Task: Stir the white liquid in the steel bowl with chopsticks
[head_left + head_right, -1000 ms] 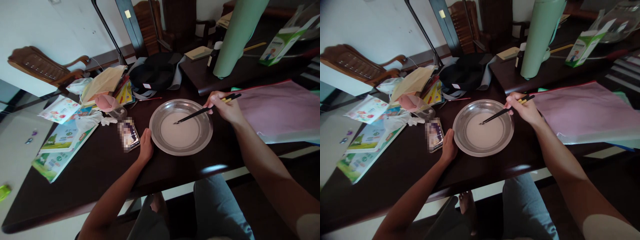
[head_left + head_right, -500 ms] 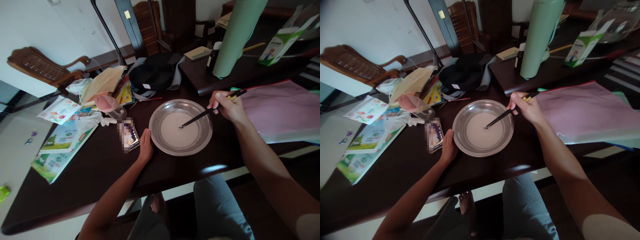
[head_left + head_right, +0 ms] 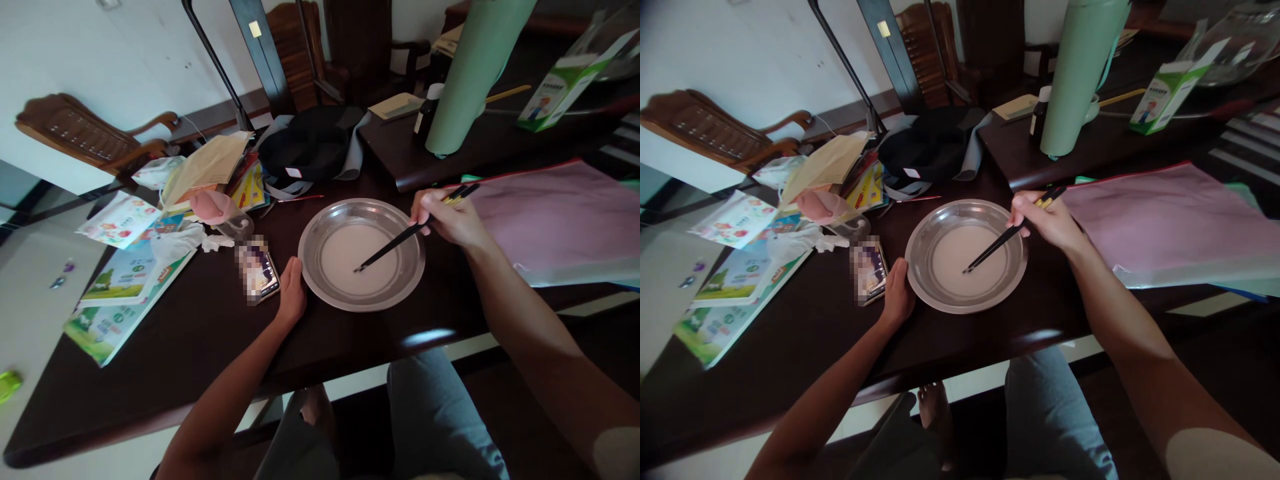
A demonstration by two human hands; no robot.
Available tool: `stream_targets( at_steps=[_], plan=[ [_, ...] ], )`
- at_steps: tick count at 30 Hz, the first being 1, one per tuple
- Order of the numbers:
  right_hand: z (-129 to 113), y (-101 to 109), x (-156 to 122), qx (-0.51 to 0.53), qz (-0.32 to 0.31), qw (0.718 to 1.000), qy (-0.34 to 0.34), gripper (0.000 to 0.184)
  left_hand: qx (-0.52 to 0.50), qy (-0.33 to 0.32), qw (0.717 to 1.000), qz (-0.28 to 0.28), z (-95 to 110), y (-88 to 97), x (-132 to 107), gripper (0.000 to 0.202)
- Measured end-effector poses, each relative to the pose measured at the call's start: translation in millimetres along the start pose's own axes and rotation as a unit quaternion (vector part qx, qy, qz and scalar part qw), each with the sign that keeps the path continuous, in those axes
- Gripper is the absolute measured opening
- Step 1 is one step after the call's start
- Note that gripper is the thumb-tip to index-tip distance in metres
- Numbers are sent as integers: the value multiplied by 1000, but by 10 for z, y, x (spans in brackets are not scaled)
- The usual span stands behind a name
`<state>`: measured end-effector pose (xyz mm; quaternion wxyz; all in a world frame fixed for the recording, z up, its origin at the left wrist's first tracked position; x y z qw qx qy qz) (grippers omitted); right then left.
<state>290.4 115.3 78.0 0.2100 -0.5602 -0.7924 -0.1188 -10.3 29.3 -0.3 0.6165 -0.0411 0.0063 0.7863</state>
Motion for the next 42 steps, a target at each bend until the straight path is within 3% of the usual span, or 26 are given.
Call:
stream_targets(
  at_steps=[3,7,9,15,21,27,33,38,42],
  plan=[
    [8,-42,-7,-37,-25,999,-14,35,11,-5,1000,4,-2,10,5,45],
    [-17,66,30,-53,82,995,18,40,14,-8,1000,2,13,6,3,45],
    [-18,86,32,-32,101,994,18,43,26,-10,1000,5,31,-1,-4,47],
    [5,-58,-7,-35,-17,999,-18,36,11,2,1000,7,61,-27,-19,49],
    [-29,86,22,-34,87,995,20,39,21,-6,1000,6,53,-18,-13,48],
    [12,-49,-5,-27,-26,999,-22,36,16,4,1000,7,41,-22,-19,47],
    [-6,76,17,-30,69,997,23,37,4,4,1000,3,48,-28,-19,47],
    [-12,-34,-12,-32,-30,999,-19,36,3,4,1000,0,9,-7,-5,46],
    [-29,-27,10,-64,9,998,6,32,6,5,1000,7,27,-14,-11,47]
  ],
)
Point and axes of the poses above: each hand's wrist, its own x-axis towards the middle knuckle, its own y-axis out of the back of the hand, z = x × y, the point moved 3 cm from there along x, towards the middle knuckle, and after that the axes turned 6 degrees about y, right-handed, at the moved point
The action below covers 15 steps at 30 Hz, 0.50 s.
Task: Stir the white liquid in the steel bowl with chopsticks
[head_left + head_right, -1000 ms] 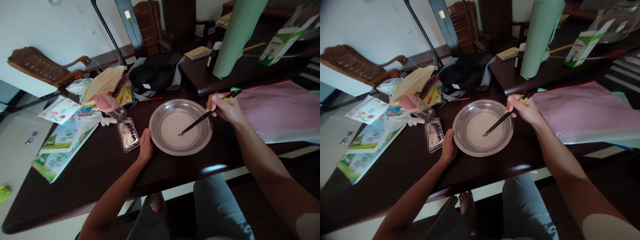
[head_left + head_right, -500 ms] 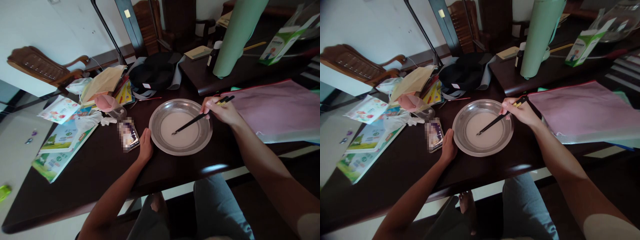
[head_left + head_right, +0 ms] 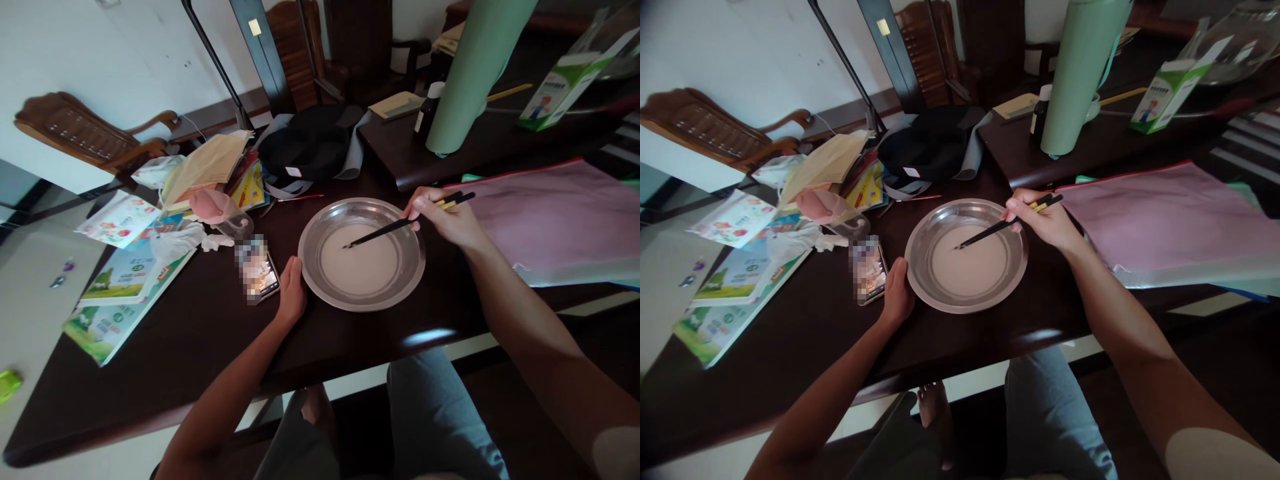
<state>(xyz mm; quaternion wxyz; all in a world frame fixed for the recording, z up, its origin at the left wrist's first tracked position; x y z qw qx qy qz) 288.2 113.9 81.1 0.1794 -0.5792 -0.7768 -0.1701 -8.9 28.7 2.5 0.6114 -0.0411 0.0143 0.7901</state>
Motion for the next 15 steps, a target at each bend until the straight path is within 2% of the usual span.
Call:
stream_targets(
  at_steps=[3,6,9,12,15],
  plan=[
    [19,55,11,46,47,998,10,36,4,-2,1000,4,28,-10,-9,47],
    [31,8,-9,67,-7,998,-14,36,3,-2,1000,0,38,-17,-13,47],
    [10,-50,-24,18,-53,998,-18,33,3,-4,1000,-3,30,-17,-12,46],
    [-7,2,-4,-1,6,1000,5,33,11,-7,1000,6,17,-7,-5,46],
    [10,70,6,40,63,997,17,37,20,-3,1000,17,6,4,1,45]
  ],
)
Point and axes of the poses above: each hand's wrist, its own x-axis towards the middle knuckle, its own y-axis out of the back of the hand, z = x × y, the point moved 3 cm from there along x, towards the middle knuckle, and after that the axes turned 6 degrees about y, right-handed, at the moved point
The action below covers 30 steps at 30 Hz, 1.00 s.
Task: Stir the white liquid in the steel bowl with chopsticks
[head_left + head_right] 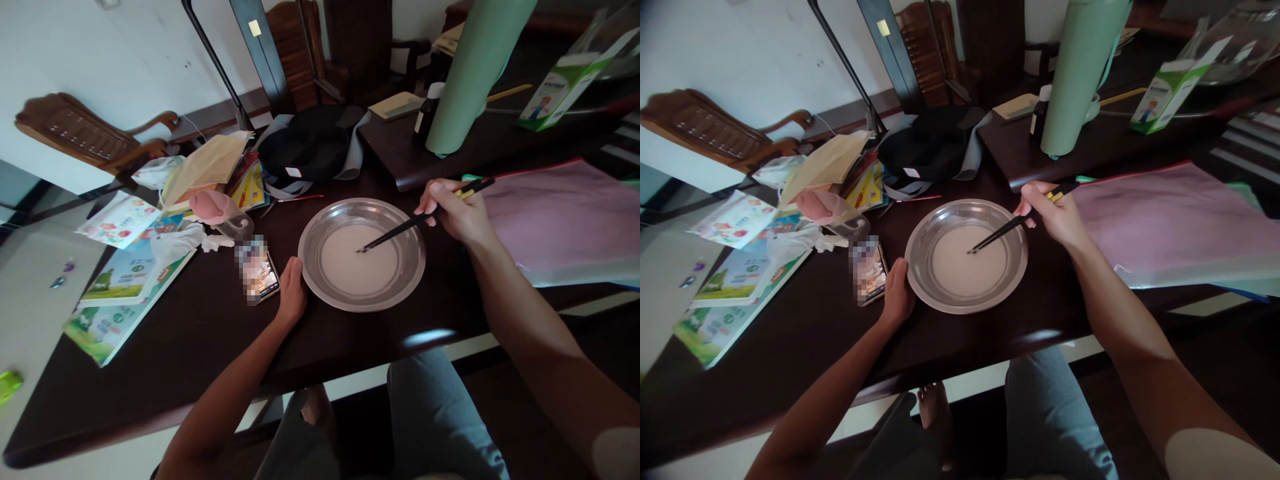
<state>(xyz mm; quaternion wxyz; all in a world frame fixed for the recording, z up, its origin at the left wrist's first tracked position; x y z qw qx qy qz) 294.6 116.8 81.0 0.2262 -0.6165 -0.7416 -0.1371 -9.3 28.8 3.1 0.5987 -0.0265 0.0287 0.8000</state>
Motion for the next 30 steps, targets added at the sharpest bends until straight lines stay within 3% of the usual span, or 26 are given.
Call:
stream_targets(
  at_steps=[6,13,19,25,30],
  plan=[
    [32,-96,-39,-14,-77,996,-40,35,-6,-6,1000,-9,19,-11,-6,46],
    [-7,13,8,-9,9,1000,-1,39,-28,11,999,-19,-8,-13,-9,46],
    [5,-110,-37,-23,-101,994,-33,33,-30,9,999,-26,-8,-13,-5,46],
    [3,13,3,9,7,1000,-1,39,-24,0,999,-21,-12,-3,-2,45],
    [27,-83,-38,-4,-78,996,-31,36,-33,5,999,-25,-31,-7,6,46]
  ],
)
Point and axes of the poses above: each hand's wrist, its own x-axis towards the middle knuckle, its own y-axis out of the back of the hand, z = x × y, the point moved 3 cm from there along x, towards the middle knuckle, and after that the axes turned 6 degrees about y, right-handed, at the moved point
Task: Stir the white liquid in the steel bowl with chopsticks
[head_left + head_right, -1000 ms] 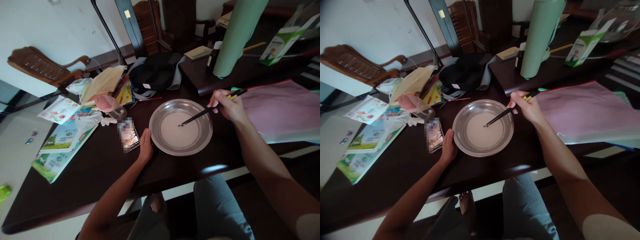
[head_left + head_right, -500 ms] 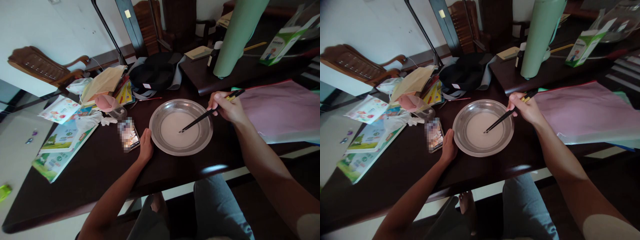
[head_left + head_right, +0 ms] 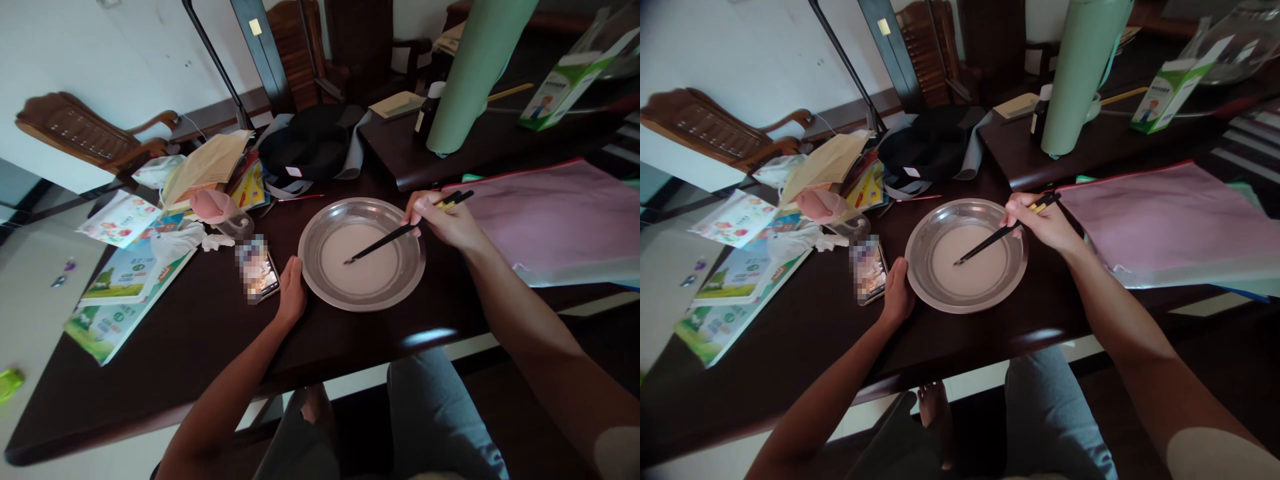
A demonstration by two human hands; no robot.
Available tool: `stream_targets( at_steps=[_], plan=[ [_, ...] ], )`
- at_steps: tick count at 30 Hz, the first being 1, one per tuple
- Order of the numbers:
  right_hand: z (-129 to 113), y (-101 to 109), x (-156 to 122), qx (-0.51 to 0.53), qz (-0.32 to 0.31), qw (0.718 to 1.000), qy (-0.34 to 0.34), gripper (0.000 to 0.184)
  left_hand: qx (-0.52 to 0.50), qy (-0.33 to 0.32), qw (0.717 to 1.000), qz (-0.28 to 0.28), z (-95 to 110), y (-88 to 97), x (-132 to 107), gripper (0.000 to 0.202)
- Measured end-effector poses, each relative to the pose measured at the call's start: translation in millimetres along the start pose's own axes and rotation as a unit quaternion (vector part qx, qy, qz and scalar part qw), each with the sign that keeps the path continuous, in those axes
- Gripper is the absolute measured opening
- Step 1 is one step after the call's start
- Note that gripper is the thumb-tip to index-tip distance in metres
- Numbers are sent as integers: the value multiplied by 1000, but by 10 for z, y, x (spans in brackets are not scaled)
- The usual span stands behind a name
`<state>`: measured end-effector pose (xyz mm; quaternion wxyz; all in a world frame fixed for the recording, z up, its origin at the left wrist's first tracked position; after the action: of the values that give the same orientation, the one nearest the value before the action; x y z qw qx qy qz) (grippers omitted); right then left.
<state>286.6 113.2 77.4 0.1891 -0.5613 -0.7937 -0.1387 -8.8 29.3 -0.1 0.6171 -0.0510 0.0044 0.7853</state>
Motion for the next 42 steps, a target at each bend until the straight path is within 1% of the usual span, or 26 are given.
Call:
stream_targets(
  at_steps=[1,3,5,7,8,11,13,14,16,18,19,20,21,24,25,27,29,31,32,33,36,38,40,42],
  plan=[
    [-2,-7,1,-9,-1,1000,0,35,-1,1,1000,0,1,-3,0,46],
    [-16,19,14,-17,28,999,13,34,-3,2,1000,-1,7,-7,-1,46],
    [-32,70,26,-7,68,997,29,36,-1,2,1000,2,18,-9,-4,46],
    [-39,96,29,16,79,996,37,39,5,-1,1000,4,29,-8,-8,47],
    [-36,87,25,27,67,997,33,40,10,-3,1000,5,34,-7,-9,47],
    [-14,7,0,34,-4,999,1,38,24,-9,1000,8,42,-6,-11,48],
    [-4,-26,-8,12,-22,1000,-9,36,25,-9,1000,8,48,-10,-12,48],
    [-4,-21,-4,2,-13,1000,-6,35,24,-7,1000,7,55,-14,-13,48],
    [-11,26,12,-6,34,999,8,35,29,-6,1000,10,77,-22,-19,48],
    [-20,89,25,1,87,996,22,38,43,-13,999,15,106,-29,-26,49],
    [-22,108,27,8,101,995,24,40,47,-15,999,16,117,-31,-29,49],
    [-22,113,26,14,102,994,23,42,50,-17,998,17,123,-32,-31,48],
    [-21,102,22,18,89,996,17,43,50,-17,998,18,123,-31,-32,48],
    [-16,20,3,12,15,1000,-5,40,38,-11,999,16,92,-19,-26,47],
    [-18,2,0,0,2,1000,-7,38,30,-8,999,13,76,-15,-23,46],
    [-27,6,6,-26,13,1000,1,37,17,-4,1000,6,47,-8,-17,46],
    [-37,55,19,-31,60,998,17,38,11,-2,1000,4,28,-4,-14,45],
    [-35,103,24,-14,98,995,27,40,6,2,1000,6,21,-4,-13,45],
    [-30,110,22,-2,101,994,26,41,4,3,1000,6,22,-5,-14,46],
    [-23,103,17,8,91,996,22,42,3,4,1000,5,24,-8,-15,46],
    [-9,22,-4,9,22,1000,-1,39,-2,8,1000,2,35,-17,-16,47],
    [-14,-14,-8,-16,-1,1000,-6,37,-8,9,1000,1,37,-19,-15,47],
    [-28,3,5,-35,20,999,1,37,-9,6,1000,3,35,-16,-13,47],
    [-39,58,20,-30,66,997,14,38,-7,4,1000,4,28,-10,-11,46]
  ],
)
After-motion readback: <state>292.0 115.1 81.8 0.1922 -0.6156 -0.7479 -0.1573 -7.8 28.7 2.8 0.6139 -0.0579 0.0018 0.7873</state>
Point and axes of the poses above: each hand's wrist, its own x-axis towards the middle knuckle, its own y-axis out of the back of the hand, z = x × y, the point moved 3 cm from there along x, towards the middle knuckle, and after that the axes turned 6 degrees about y, right-handed, at the moved point
